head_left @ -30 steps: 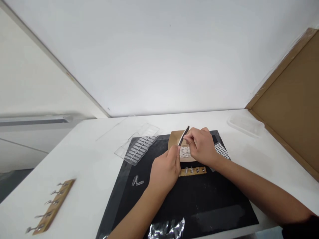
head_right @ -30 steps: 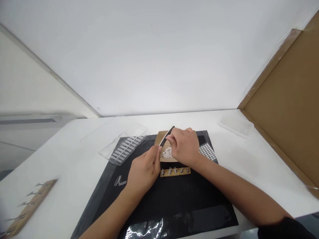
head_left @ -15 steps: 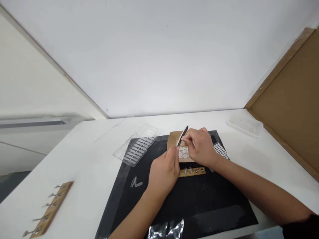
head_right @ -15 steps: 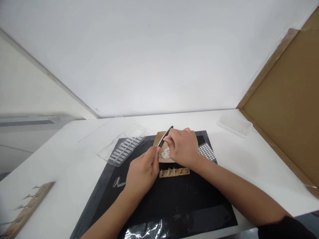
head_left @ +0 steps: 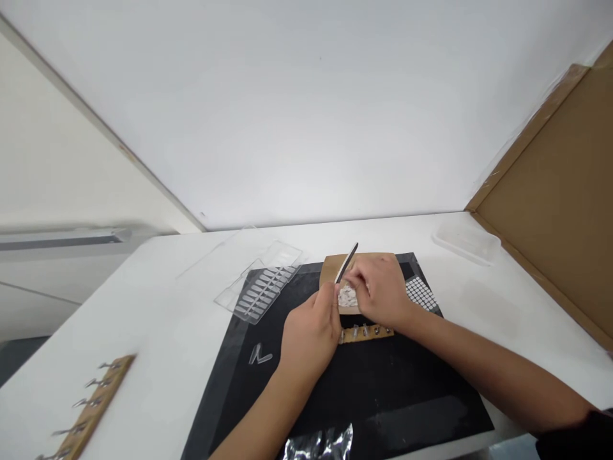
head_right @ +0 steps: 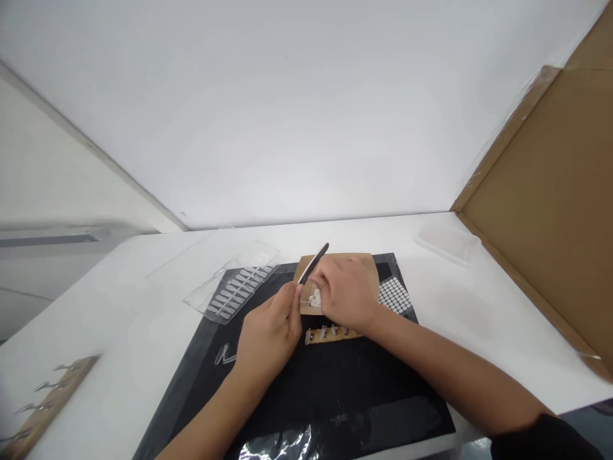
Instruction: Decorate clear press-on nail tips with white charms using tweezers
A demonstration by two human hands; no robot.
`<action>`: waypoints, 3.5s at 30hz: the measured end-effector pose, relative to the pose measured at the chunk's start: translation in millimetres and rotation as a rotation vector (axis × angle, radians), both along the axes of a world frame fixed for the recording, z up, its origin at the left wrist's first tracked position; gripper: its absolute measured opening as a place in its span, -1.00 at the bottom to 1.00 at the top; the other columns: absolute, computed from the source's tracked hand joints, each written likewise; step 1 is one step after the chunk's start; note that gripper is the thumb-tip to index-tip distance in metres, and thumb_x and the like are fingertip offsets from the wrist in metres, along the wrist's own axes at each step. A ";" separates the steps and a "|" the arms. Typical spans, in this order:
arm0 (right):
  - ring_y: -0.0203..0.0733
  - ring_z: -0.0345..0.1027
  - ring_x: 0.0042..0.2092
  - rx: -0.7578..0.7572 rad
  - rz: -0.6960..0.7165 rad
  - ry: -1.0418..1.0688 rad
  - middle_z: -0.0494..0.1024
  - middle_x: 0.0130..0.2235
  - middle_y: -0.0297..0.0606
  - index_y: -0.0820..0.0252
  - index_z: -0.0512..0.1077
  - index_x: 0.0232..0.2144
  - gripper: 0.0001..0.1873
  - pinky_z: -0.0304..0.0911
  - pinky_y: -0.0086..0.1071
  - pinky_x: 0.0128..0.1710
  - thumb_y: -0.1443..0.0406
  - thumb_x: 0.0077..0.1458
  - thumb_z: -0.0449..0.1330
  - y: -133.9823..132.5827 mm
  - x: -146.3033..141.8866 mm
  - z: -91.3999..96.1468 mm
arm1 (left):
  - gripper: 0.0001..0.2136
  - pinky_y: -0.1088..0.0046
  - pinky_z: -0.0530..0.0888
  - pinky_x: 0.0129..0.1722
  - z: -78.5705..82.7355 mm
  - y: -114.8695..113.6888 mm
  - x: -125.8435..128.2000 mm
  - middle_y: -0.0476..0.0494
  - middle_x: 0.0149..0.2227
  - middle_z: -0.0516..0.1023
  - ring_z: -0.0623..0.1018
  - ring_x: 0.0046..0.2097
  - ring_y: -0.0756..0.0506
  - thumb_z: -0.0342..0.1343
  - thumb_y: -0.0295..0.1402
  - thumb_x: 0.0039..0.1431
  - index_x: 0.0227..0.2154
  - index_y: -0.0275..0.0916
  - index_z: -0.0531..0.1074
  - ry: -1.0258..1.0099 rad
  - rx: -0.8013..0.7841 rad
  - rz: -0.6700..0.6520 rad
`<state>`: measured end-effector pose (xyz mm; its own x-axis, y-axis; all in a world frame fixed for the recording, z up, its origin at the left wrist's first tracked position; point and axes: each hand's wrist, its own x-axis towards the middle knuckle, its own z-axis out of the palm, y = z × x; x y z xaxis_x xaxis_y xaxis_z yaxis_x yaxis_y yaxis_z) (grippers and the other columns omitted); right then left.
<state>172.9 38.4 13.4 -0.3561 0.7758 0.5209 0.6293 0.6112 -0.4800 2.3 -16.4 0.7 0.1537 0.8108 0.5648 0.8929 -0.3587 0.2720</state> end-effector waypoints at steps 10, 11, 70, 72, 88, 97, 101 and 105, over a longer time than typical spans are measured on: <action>-0.21 0.39 -0.37 -0.009 -0.037 0.051 0.56 -0.41 -0.38 0.09 0.27 -0.39 -0.71 0.10 -0.21 -0.10 0.21 0.45 0.04 -0.1 0.9 7.7 | -0.68 0.45 0.17 -0.49 0.9 -0.6 1.0 0.00 -0.56 0.39 0.42 -0.55 -0.04 -0.15 -0.32 0.53 -0.36 -0.18 0.39 0.011 -0.056 0.008; -0.20 0.39 -0.36 -0.009 -0.020 0.040 0.56 -0.41 -0.38 0.10 0.26 -0.39 -0.71 0.10 -0.22 -0.10 0.21 0.44 0.05 -0.4 0.6 7.4 | -0.68 0.45 0.17 -0.50 0.6 -0.1 0.9 0.00 -0.56 0.40 0.42 -0.55 -0.04 -0.15 -0.33 0.53 -0.36 -0.18 0.38 0.012 -0.058 0.004; -0.33 0.44 -0.40 0.686 0.163 -0.126 0.59 -0.43 -0.37 0.21 0.38 -0.53 -0.66 -0.05 -0.26 -0.39 0.50 0.25 0.32 -65.4 51.3 0.0 | -0.80 0.66 0.38 -0.67 17.8 -19.3 22.1 -0.19 -0.19 0.60 0.54 -0.43 0.02 0.23 -0.20 0.33 -0.22 -0.24 0.58 -0.935 -0.704 -0.462; -0.34 0.44 -0.39 0.688 0.181 -0.117 0.57 -0.45 -0.40 0.19 0.36 -0.55 -0.63 -0.03 -0.27 -0.37 0.50 0.25 0.32 -64.9 50.6 -0.6 | -0.75 0.66 0.36 -0.70 19.0 -19.9 22.3 -0.18 -0.24 0.60 0.48 -0.51 0.06 0.26 -0.14 0.31 -0.24 -0.27 0.57 -0.992 -0.821 -0.459; -0.31 0.52 -0.41 0.466 0.066 0.086 0.62 -0.42 -0.42 0.13 0.38 -0.28 -0.70 0.15 -0.32 -0.27 0.22 0.21 0.46 -58.3 57.6 -14.4 | -0.60 0.70 0.20 -0.77 12.5 -15.0 18.6 -0.04 -0.43 0.55 0.32 -0.70 0.18 0.44 -0.03 0.09 -0.35 -0.31 0.56 -1.108 -1.024 -0.400; -0.30 0.53 -0.42 0.450 0.052 0.122 0.65 -0.41 -0.41 0.16 0.44 -0.24 -0.74 0.17 -0.31 -0.26 0.23 0.22 0.46 -57.2 52.0 -10.0 | -0.62 0.71 0.26 -0.77 12.4 -13.4 20.0 -0.03 -0.42 0.58 0.31 -0.67 0.18 0.47 -0.08 0.07 -0.32 -0.31 0.56 -1.149 -1.006 -0.409; -0.33 0.51 -0.42 0.441 0.065 0.123 0.65 -0.40 -0.43 0.14 0.47 -0.25 -0.76 0.16 -0.31 -0.26 0.24 0.21 0.47 -55.8 51.6 -11.6 | -0.62 0.68 0.30 -0.76 14.1 -12.3 20.0 -0.04 -0.45 0.59 0.33 -0.68 0.16 0.47 -0.07 0.06 -0.34 -0.32 0.56 -1.144 -0.988 -0.401; -0.32 0.48 -0.44 0.446 0.047 0.138 0.62 -0.43 -0.44 0.12 0.47 -0.29 -0.73 0.16 -0.30 -0.28 0.19 0.19 0.49 -54.7 51.8 -13.4 | -0.62 0.66 0.33 -0.76 16.2 -12.4 20.5 -0.04 -0.47 0.60 0.34 -0.68 0.15 0.47 -0.07 0.05 -0.35 -0.31 0.56 -1.142 -0.970 -0.385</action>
<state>224.8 -16.3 0.0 -0.2898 0.4501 0.8446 0.5445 0.8033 -0.2413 22.8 -28.7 16.8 0.3002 0.9370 -0.1786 -0.0469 0.2015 0.9784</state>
